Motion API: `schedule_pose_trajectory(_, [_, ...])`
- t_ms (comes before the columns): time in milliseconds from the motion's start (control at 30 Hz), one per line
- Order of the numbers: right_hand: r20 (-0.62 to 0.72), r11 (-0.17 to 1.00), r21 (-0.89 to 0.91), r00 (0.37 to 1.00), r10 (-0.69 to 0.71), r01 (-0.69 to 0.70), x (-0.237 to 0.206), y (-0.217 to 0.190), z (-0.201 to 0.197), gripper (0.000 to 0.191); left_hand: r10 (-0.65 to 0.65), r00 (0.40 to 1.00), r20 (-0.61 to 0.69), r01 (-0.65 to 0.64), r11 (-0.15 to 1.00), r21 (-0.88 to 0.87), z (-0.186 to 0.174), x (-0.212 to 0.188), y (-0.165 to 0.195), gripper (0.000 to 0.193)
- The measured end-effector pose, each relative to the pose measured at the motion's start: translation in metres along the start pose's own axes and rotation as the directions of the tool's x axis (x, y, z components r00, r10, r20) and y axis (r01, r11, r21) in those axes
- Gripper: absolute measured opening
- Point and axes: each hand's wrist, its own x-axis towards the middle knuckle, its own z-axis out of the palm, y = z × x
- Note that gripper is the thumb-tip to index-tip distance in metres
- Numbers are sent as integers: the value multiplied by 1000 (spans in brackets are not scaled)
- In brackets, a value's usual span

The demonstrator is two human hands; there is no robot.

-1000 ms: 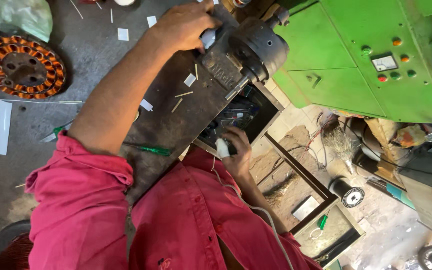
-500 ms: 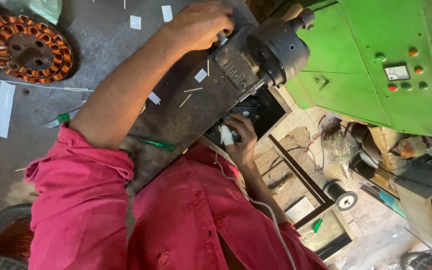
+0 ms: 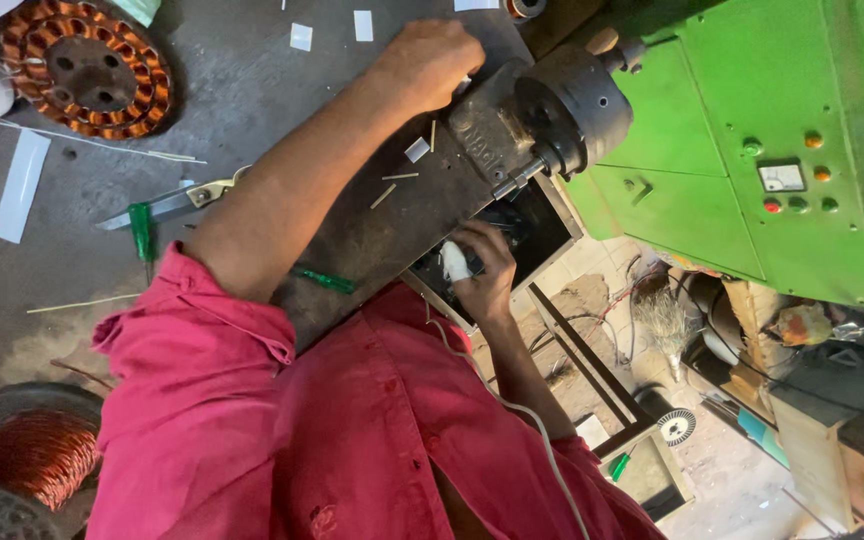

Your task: The person inserts white insulating paper into the slots of a copper-wound motor stator. They use a screwdriver to adjust the winding and tuck the paper into place.

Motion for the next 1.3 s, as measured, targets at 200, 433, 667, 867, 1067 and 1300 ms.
schedule_pose_trajectory(200, [4,998,17,999,-53,53,4,-2,2,23,38,996,-83,-25,988,150,10,-8,7,14])
schedule_pose_trajectory(433, [31,999,8,998,-48,48,-4,-11,2,24,-20,994,-111,9,996,-92,-10,-20,2,14])
schedule_pose_trajectory(667, [210,980,166,967,-142,108,28,-37,30,19,-233,921,-312,231,972,-43,-112,-117,-24,22])
schedule_pose_trajectory(867, [465,859,415,741,-484,301,75,-98,116,19,-829,403,-388,863,485,-139,-173,-372,-34,32])
schedule_pose_trajectory(1067, [569,759,556,511,-645,339,84,-168,191,17,-863,-52,-503,830,243,-502,-133,-484,-24,42])
schedule_pose_trajectory(1300, [649,744,610,366,-667,274,77,-183,243,22,-540,-68,-839,771,505,-388,-115,-514,9,41])
